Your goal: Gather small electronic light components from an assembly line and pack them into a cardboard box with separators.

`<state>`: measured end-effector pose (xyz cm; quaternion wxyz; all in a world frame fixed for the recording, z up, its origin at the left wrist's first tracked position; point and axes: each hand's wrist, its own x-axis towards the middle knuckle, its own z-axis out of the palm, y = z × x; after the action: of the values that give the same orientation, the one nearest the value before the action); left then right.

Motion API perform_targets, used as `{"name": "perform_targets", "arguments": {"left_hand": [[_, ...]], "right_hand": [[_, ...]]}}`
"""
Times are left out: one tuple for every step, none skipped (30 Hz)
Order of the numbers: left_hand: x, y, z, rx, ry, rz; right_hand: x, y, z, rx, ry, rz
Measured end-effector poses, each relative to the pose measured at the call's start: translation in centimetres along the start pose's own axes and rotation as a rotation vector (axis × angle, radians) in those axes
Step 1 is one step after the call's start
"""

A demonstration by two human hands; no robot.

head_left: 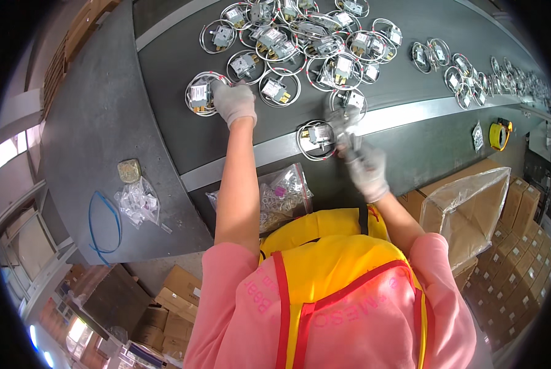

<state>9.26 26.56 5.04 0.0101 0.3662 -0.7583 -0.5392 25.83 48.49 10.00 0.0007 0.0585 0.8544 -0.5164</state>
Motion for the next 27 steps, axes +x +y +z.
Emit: {"name": "perform_targets", "arguments": {"left_hand": [[0.2,-0.5,-0.2,0.003,0.004,0.002],[0.7,-1.0,-0.6,-0.074,0.015,-0.008],[0.7,-0.5,-0.8,-0.151,0.019,-0.011],[0.7,0.1,-1.2,-0.149,0.019,-0.003],[0.0,1.2,-1.7,-0.253,0.031,0.005],[-0.5,1.8,-2.6,-0.357,0.056,0.012],[-0.3,1.7,-3.8,-0.407,0.012,0.077],[-0.1,1.6,-5.7,-0.454,-0.019,0.145],[-0.4,1.9,-6.7,-0.392,0.055,0.12],[-0.7,1.7,-7.7,-0.317,0.098,0.135],[-0.4,0.7,-8.5,-0.284,0.11,0.274],[-0.2,-0.7,-9.4,-0.245,0.126,0.411],[-0.2,-2.0,-10.0,-0.242,0.137,0.414],[-0.5,-3.3,-10.7,-0.178,0.064,0.406],[-0.9,-3.6,-11.1,-0.117,-0.009,0.4],[-1.4,-4.0,-11.3,-0.122,-0.035,0.308],[-1.2,-4.9,-11.6,-0.188,-0.063,0.26],[-1.2,-5.2,-11.9,-0.256,-0.097,0.213],[-1.2,-5.3,-12.2,-0.253,-0.077,0.217],[-1.5,-4.7,-11.9,-0.386,-0.044,0.175],[-1.7,-4.2,-12.1,-0.52,-0.001,0.136],[-1.7,-3.9,-12.5,-0.52,0.007,0.137],[-1.8,-3.6,-12.8,-0.564,0.031,0.13],[-1.8,-3.5,-13.1,-0.607,0.053,0.12],[-1.8,-3.8,-12.9,-0.577,0.073,0.127],[-2.0,-4.1,-12.9,-0.577,0.087,0.129],[-2.2,-4.5,-12.6,-0.468,0.1,0.184]], "right_hand": [[-0.5,1.2,0.6,-0.274,-0.076,-0.241],[-1.0,2.6,1.5,-0.547,-0.149,-0.485],[-1.3,2.8,1.9,-0.545,-0.141,-0.487],[-1.7,2.8,2.4,-0.609,-0.155,-0.503],[-2.0,3.1,2.7,-0.681,-0.17,-0.507],[-2.1,3.4,2.8,-0.677,-0.17,-0.509],[-2.2,3.8,2.8,-0.725,-0.186,-0.471],[-2.2,3.8,2.9,-0.766,-0.208,-0.442],[-1.7,3.4,2.6,-0.715,-0.228,-0.402],[-1.3,3.2,2.6,-0.71,-0.23,-0.407],[-1.0,3.0,2.6,-0.463,-0.117,-0.351],[-0.6,2.1,2.6,-0.212,-0.013,-0.291],[0.2,1.2,2.2,-0.11,-0.019,-0.2],[1.2,-0.5,1.8,-0.013,-0.084,-0.051],[2.3,-1.2,2.2,0.058,-0.018,-0.09],[3.5,-1.7,2.7,0.13,0.045,-0.129],[4.9,-1.8,3.3,0.072,0.073,-0.239],[6.3,-1.8,3.9,0.011,0.109,-0.347],[7.6,-1.4,4.5,-0.035,0.072,-0.382],[9.1,1.1,5.1,-0.262,0.074,-0.507],[9.9,0.9,5.8,-0.343,0.059,-0.517],[10.3,0.5,6.4,-0.426,0.045,-0.527],[10.2,0.9,7.1,-0.538,-0.018,-0.51],[10.0,1.5,8.2,-0.653,-0.08,-0.488],[9.3,2.1,9.0,-0.754,-0.159,-0.386],[8.6,2.0,9.7,-0.658,-0.2,-0.372],[8.1,1.4,10.0,-0.3,-0.227,-0.26]]}}
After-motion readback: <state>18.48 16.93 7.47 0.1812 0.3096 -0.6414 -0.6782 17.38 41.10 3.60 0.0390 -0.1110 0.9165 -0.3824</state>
